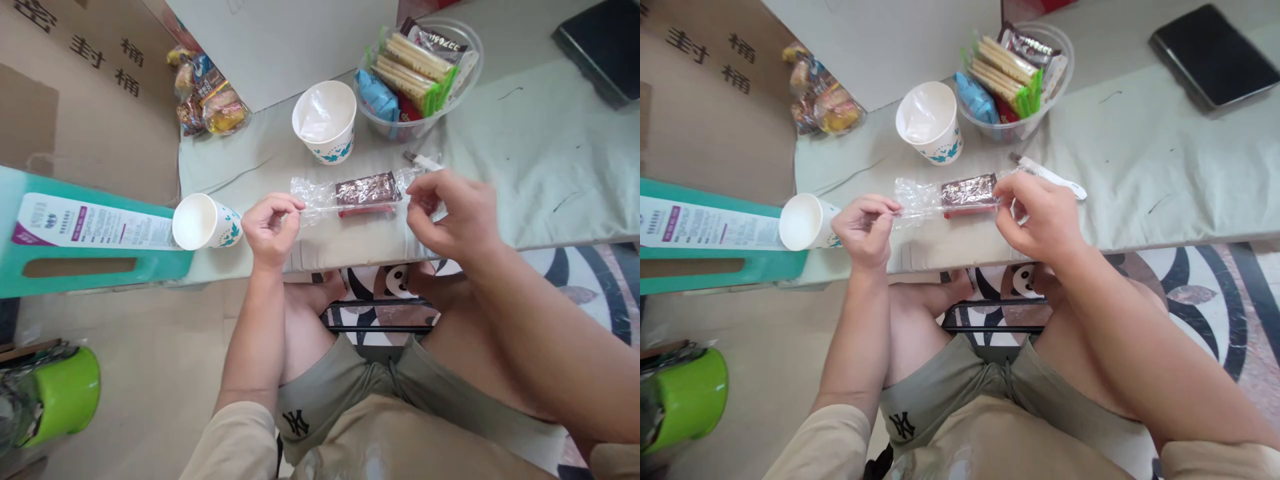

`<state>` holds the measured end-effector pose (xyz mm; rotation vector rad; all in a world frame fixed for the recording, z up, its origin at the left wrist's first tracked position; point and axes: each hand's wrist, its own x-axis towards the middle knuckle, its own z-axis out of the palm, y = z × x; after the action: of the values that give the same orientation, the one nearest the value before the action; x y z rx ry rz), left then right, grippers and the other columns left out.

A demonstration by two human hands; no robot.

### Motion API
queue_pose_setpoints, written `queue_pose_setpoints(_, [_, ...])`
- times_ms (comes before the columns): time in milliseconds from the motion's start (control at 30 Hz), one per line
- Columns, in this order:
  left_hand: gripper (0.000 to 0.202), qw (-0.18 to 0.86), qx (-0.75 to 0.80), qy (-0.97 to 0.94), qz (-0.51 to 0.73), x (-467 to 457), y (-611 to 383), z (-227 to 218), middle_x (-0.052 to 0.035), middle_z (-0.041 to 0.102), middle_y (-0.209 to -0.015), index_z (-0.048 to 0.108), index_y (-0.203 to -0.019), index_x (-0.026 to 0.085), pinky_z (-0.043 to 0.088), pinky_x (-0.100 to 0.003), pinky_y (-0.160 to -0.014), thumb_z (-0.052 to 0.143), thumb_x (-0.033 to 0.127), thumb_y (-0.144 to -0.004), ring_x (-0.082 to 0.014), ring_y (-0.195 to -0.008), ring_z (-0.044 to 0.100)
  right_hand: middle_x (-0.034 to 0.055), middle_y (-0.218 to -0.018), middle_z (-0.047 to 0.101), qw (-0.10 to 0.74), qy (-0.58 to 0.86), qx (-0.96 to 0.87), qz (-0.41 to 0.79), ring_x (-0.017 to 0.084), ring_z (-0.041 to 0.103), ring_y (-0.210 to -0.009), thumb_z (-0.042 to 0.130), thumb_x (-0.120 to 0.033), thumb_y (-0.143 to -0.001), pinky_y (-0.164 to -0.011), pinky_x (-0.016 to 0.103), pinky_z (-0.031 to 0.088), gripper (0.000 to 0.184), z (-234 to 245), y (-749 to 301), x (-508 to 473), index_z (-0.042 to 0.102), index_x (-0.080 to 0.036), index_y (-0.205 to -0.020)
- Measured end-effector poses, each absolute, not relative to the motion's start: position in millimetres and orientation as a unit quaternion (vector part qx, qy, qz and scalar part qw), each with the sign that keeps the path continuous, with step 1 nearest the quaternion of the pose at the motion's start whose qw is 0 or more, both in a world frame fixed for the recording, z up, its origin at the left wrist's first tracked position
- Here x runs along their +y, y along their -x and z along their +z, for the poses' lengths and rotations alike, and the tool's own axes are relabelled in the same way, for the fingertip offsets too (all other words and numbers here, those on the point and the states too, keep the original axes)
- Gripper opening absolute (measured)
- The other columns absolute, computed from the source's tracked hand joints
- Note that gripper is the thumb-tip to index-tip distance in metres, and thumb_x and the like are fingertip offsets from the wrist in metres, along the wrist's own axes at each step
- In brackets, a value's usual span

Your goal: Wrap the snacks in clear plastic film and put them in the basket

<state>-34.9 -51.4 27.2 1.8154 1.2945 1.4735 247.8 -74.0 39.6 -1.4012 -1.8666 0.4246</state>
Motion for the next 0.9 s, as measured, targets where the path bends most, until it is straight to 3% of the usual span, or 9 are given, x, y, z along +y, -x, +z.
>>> queue_pose_setpoints(67, [0.015, 0.276, 0.473, -0.664, 0.51, -60, 37, 32, -0.0028, 0.071, -0.071, 0.063, -0.064, 0.023, 0.053, -0.03, -0.059, 0.065, 0.029, -0.078, -0.0146, -0.062, 0.064, -0.0008, -0.061, 0.065, 0.352, 0.519, -0.751, 0.208, 0.019, 0.058, -0.054, 0.055, -0.028, -0.079, -0.06, 0.037, 0.05, 0.01, 43, -250, -78, 0.064, -0.029, -0.083])
queue_pose_setpoints(167, [0.015, 0.353, 0.478, -0.682, 0.427, -68, 39, 43, -0.0036, 0.071, -0.066, 0.061, -0.058, 0.021, 0.043, -0.026, -0.05, 0.064, 0.025, -0.072, -0.0127, -0.054, 0.058, -0.0019, -0.053, 0.06, 0.272, 0.486, -0.783, 0.277, 0.016, 0.055, -0.049, 0.05, -0.032, -0.083, -0.056, 0.034, 0.045, 0.019, 45, -252, -80, 0.067, -0.028, -0.076])
queue_pose_setpoints(300, [0.009, 0.452, 0.508, -0.701, 0.216, -72, 38, 54, -0.0035, 0.075, -0.07, 0.067, -0.062, 0.02, 0.042, -0.024, -0.05, 0.064, 0.024, -0.069, -0.0116, -0.053, 0.056, -0.0027, -0.049, 0.059, 0.165, 0.457, -0.815, 0.316, 0.016, 0.05, -0.045, 0.051, -0.034, -0.086, -0.053, 0.033, 0.039, 0.025, 40, -252, -78, 0.073, -0.027, -0.077])
queue_pose_setpoints(433, [0.02, 0.507, 0.548, -0.664, 0.048, -72, 38, 53, -0.0021, 0.074, -0.068, 0.068, -0.07, 0.021, 0.047, -0.026, -0.053, 0.061, 0.035, -0.083, -0.0136, -0.049, 0.062, -0.0019, -0.057, 0.067, 0.1, 0.488, -0.817, 0.291, 0.017, 0.054, -0.05, 0.052, -0.032, -0.086, -0.052, 0.032, 0.035, 0.026, 33, -253, -77, 0.077, -0.027, -0.082])
queue_pose_setpoints(533, [0.025, 0.446, 0.603, -0.656, 0.08, -69, 40, 49, -0.0007, 0.069, -0.064, 0.063, -0.07, 0.022, 0.041, -0.027, -0.051, 0.063, 0.041, -0.087, -0.0132, -0.047, 0.055, -0.0004, -0.06, 0.069, 0.132, 0.527, -0.8, 0.256, 0.019, 0.058, -0.053, 0.054, -0.033, -0.087, -0.052, 0.033, 0.035, 0.025, 31, -256, -78, 0.078, -0.028, -0.083])
queue_pose_setpoints(600, [0.023, 0.345, 0.655, -0.653, 0.162, -65, 43, 45, 0.0027, 0.06, -0.057, 0.059, -0.07, 0.023, 0.036, -0.027, -0.054, 0.071, 0.038, -0.083, -0.0133, -0.05, 0.049, 0.0003, -0.056, 0.067, 0.178, 0.555, -0.781, 0.225, 0.021, 0.058, -0.052, 0.055, -0.034, -0.088, -0.052, 0.034, 0.036, 0.025, 31, -257, -79, 0.08, -0.029, -0.089])
queue_pose_setpoints(700, [0.031, 0.234, 0.725, -0.597, 0.253, -58, 46, 39, 0.0043, 0.054, -0.063, 0.057, -0.08, 0.024, 0.036, -0.029, -0.064, 0.084, 0.036, -0.072, -0.0159, -0.06, 0.049, 0.001, -0.059, 0.068, 0.239, 0.581, -0.754, 0.192, 0.023, 0.063, -0.056, 0.057, -0.033, -0.089, -0.054, 0.036, 0.042, 0.028, 28, -255, -78, 0.08, -0.028, -0.104])
queue_pose_setpoints(767, [0.035, 0.242, 0.739, -0.578, 0.245, -55, 45, 36, 0.0016, 0.057, -0.07, 0.06, -0.085, 0.023, 0.037, -0.03, -0.069, 0.088, 0.039, -0.07, -0.0188, -0.066, 0.051, 0.002, -0.073, 0.076, 0.28, 0.585, -0.739, 0.185, 0.024, 0.068, -0.061, 0.059, -0.03, -0.087, -0.059, 0.037, 0.049, 0.034, 25, -253, -77, 0.076, -0.028, -0.116])
queue_pose_setpoints(900, [0.034, 0.295, 0.697, -0.619, 0.208, -56, 37, 35, -0.0006, 0.054, -0.061, 0.058, -0.063, 0.023, 0.033, -0.031, -0.067, 0.08, 0.043, -0.08, -0.0191, -0.063, 0.045, 0.0063, -0.109, 0.08, 0.357, 0.565, -0.715, 0.207, 0.026, 0.076, -0.084, 0.058, -0.024, -0.086, -0.077, 0.043, 0.06, 0.042, 24, -249, -76, 0.067, -0.026, -0.127])
